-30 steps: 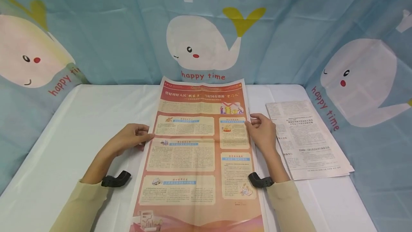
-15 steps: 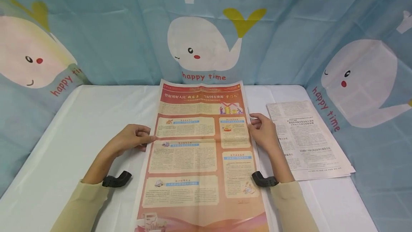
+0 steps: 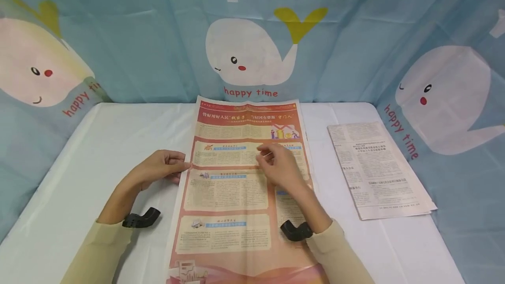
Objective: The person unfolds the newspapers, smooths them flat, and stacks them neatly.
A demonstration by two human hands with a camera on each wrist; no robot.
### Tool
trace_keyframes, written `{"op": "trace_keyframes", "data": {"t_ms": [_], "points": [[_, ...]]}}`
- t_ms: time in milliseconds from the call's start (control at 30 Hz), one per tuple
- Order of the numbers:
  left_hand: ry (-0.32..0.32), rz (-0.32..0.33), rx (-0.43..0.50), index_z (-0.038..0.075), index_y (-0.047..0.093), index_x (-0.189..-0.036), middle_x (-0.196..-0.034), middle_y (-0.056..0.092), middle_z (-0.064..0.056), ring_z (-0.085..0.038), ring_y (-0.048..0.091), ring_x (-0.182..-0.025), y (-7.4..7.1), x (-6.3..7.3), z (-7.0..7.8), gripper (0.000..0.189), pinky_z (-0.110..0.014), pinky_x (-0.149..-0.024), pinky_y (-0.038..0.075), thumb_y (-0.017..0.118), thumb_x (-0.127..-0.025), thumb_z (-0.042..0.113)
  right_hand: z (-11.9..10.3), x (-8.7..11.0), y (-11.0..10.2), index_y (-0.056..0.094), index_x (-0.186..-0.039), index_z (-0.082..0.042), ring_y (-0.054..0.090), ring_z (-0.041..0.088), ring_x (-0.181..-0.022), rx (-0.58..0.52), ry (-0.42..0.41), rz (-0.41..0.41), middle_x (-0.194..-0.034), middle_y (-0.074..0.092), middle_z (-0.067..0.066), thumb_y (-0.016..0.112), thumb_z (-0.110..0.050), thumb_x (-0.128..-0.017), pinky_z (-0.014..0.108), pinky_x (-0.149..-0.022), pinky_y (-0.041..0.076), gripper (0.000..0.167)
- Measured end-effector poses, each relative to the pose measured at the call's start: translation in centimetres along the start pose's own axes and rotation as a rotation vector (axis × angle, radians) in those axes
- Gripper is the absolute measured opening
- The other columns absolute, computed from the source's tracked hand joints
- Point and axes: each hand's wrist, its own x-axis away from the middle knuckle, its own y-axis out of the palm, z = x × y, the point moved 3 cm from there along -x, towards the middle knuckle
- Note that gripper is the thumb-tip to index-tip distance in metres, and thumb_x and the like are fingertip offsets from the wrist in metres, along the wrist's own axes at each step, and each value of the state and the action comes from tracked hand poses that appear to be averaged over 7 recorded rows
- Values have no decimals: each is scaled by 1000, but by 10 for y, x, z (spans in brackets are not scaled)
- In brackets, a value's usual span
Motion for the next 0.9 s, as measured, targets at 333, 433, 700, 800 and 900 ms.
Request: {"op": "trace_keyframes", "data": {"t_ms": [333,433,700,800,900], "points": [[116,0,144,-1,66,-112,-83,77,5,-7,68,-79,23,-6,14,31,-25,-75,60,75,-100,26,-66,-14,79,60,-145,-8,74,20,-109,-316,59,-143,-128,71,11,69,-28,-103,32,-89,62,48],[141,-5,203,5,69,-102,-79,74,8,-7,67,-82,38,-9,19,23,-26,-77,59,75,-99,27,-73,-16,85,54,-150,-7,72,15,-102,-368,78,-143,-124,70,11,71,-34,-100,27,-85,59,59],[144,11,232,5,72,-99,-75,69,7,-8,66,-81,49,-8,20,26,-26,-79,59,74,-101,31,-74,-14,84,50,-154,-8,69,20,-102,-353,91,-170,-124,68,11,74,-25,-96,27,-83,58,66],[154,15,234,5,72,-103,-80,72,7,-9,70,-87,44,-7,19,26,-27,-82,61,72,-102,30,-70,-16,78,55,-152,-8,71,22,-111,-361,113,-159,-130,69,12,69,-17,-98,35,-95,61,57],[158,25,236,4,69,-107,-85,74,8,-9,72,-88,37,-5,18,26,-28,-82,62,72,-102,29,-67,-17,69,67,-138,-7,72,19,-98,-337,119,-101,-118,73,11,67,-14,-97,34,-87,61,41]]}}
